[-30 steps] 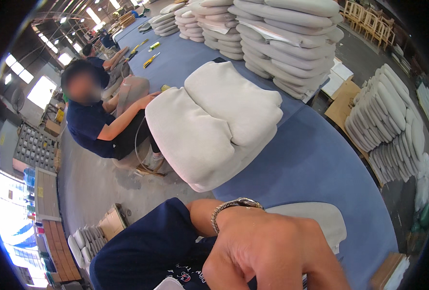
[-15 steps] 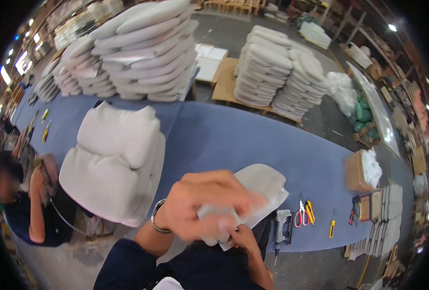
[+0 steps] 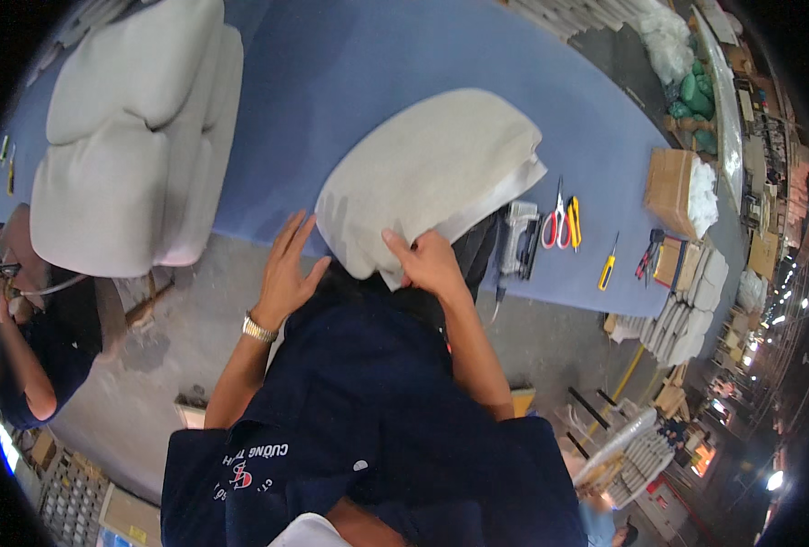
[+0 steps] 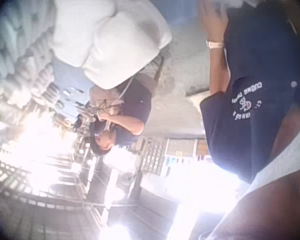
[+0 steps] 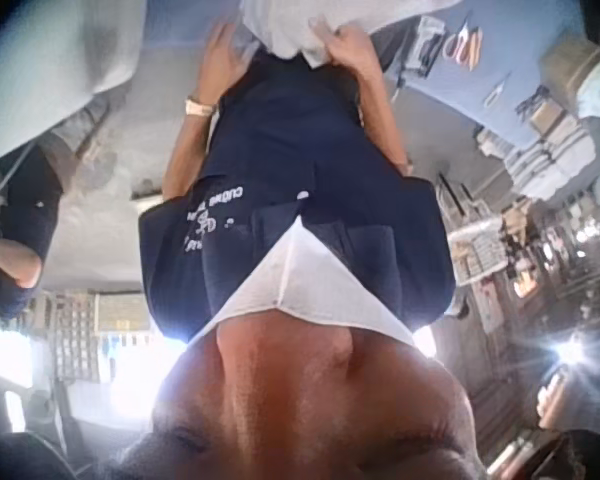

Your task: The person assembles white cushion covers by folding fabric edges and securing them with a pneumatic staple gun. They trim excess fabric with scissors, reposition the cushion, and reload the staple gun as needed. Completed cushions are stacked on the table.

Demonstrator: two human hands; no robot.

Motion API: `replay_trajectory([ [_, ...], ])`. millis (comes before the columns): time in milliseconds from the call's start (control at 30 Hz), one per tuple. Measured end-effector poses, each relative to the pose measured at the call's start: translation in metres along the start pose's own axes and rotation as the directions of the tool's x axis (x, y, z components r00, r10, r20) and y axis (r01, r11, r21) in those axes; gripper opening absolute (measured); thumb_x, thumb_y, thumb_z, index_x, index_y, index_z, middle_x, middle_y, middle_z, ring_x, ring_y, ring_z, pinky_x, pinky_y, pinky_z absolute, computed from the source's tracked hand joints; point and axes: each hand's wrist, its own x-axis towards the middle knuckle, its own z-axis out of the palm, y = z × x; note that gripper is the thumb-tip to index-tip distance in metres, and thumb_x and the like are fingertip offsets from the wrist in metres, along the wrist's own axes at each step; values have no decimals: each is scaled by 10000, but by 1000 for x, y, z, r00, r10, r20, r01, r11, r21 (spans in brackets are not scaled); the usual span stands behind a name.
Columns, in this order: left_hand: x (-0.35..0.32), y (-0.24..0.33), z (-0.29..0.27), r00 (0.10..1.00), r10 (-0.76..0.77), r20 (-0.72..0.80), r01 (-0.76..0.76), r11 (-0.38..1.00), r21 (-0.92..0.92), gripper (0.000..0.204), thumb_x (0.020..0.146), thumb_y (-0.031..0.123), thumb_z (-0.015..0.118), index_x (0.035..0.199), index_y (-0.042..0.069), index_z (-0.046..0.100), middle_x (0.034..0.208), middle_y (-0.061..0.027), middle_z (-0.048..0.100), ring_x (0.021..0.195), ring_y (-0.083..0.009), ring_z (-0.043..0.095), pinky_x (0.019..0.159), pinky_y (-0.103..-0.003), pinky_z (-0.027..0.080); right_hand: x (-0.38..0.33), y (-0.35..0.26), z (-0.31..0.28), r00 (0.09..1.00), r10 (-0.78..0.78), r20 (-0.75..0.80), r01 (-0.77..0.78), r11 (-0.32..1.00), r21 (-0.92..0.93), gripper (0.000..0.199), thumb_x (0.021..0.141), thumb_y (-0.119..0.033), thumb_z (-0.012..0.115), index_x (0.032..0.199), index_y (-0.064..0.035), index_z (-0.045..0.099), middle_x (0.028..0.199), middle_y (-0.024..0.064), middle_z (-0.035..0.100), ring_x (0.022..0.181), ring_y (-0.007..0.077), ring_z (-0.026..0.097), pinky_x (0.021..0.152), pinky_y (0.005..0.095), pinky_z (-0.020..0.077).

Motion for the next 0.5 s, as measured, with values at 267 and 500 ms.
replay_trajectory([
  [267,-6,14,52,979,8,202,-30,994,108,1052,748,270,886,1616,113,312,1705,-158,219,1576,-356,201,1247,-519,266,-6,-10,10,994,74,75,-63,988,-139,668,979,-555,623,759,61,752,604,117,711,506,197,692,546,340,566],
  [500,0,11,72,990,103,95,-108,993,52,1004,728,83,835,1601,89,341,1679,-168,292,1559,-355,261,1254,-526,267,-10,-2,17,999,-25,-46,20,995,-99,661,1022,-519,574,696,36,727,555,120,673,505,213,678,561,347,544],
])
